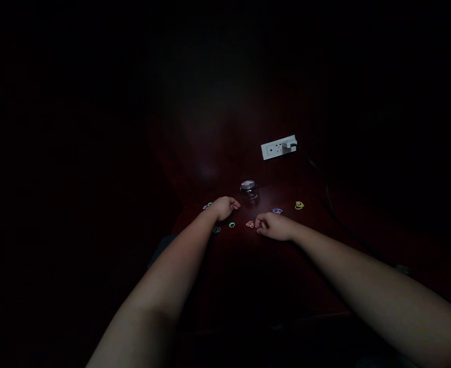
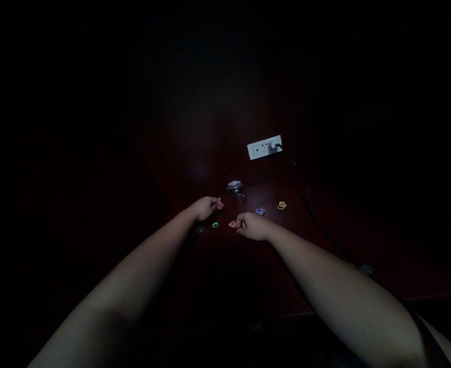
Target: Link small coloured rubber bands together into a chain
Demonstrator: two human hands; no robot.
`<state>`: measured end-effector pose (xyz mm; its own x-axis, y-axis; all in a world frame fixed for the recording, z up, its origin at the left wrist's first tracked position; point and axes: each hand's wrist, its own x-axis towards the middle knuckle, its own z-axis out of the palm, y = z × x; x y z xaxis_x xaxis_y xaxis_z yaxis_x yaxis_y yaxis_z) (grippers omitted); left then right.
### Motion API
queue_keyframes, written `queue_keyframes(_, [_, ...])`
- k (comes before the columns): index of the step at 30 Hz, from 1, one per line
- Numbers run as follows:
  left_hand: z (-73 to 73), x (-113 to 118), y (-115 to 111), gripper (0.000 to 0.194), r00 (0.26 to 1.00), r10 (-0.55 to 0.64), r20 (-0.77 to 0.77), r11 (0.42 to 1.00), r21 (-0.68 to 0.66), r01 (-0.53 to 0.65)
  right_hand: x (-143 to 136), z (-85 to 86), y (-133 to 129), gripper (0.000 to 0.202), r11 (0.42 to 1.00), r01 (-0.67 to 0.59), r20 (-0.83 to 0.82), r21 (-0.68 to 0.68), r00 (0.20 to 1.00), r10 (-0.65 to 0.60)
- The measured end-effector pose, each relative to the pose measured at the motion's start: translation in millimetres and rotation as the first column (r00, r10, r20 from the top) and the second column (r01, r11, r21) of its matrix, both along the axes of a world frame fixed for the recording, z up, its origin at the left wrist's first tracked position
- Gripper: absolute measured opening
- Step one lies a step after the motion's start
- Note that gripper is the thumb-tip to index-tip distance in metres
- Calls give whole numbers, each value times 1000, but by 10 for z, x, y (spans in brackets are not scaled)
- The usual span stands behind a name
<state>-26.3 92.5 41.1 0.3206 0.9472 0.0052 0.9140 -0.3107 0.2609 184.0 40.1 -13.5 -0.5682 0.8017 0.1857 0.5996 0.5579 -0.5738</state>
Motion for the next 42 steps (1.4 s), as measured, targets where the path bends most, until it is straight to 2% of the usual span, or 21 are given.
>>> queue_keyframes(2, [62, -221, 69, 32, 997, 79, -18, 996, 37, -78, -2, 2, -7, 13, 1000, -8, 41, -1, 999, 8])
queue_keyframes(5, [106, -575, 124, 26, 977, 200, -71, 978, 71, -195, -10, -10, -11, 20, 1000, -11, 132, 27, 991, 8])
queue_keyframes(8, [73, -837, 144, 19, 948, 288, -134, 956, 95, -277, -16, -43, 6, 16, 999, -31, 190, 41, 982, 22])
queue_keyframes(10, [19, -911, 168, 21, 935, 316, -161, 947, 110, -301, -15, -66, 22, 11, 997, -59, 193, 45, 980, 50])
queue_keyframes(13, [-68, -878, 233, 21, 939, 298, -175, 952, 125, -279, -11, -84, 35, 10, 997, -74, 195, 35, 978, 66])
queue_keyframes(18, [-157, -658, 348, 24, 953, 243, -178, 966, 136, -221, -17, -70, 22, 11, 998, -57, 191, 35, 980, 49])
queue_keyframes(23, [-202, -513, 388, 24, 947, 260, -190, 961, 146, -235, -17, -61, 1, 14, 998, -61, 191, 31, 980, 54])
queue_keyframes(30, [-267, -472, 418, 24, 934, 305, -187, 944, 187, -271, -30, -45, -16, 16, 996, -58, 197, 71, 979, 43])
queue_keyframes(36, [-280, -468, 378, 24, 946, 305, -107, 938, 209, -278, -28, -7, -51, 17, 995, -64, 210, 72, 977, 47])
queue_keyframes(42, [-207, -493, 258, 26, 946, 320, 51, 926, 195, -323, -24, -32, -34, 18, 997, -58, 185, 48, 982, 49])
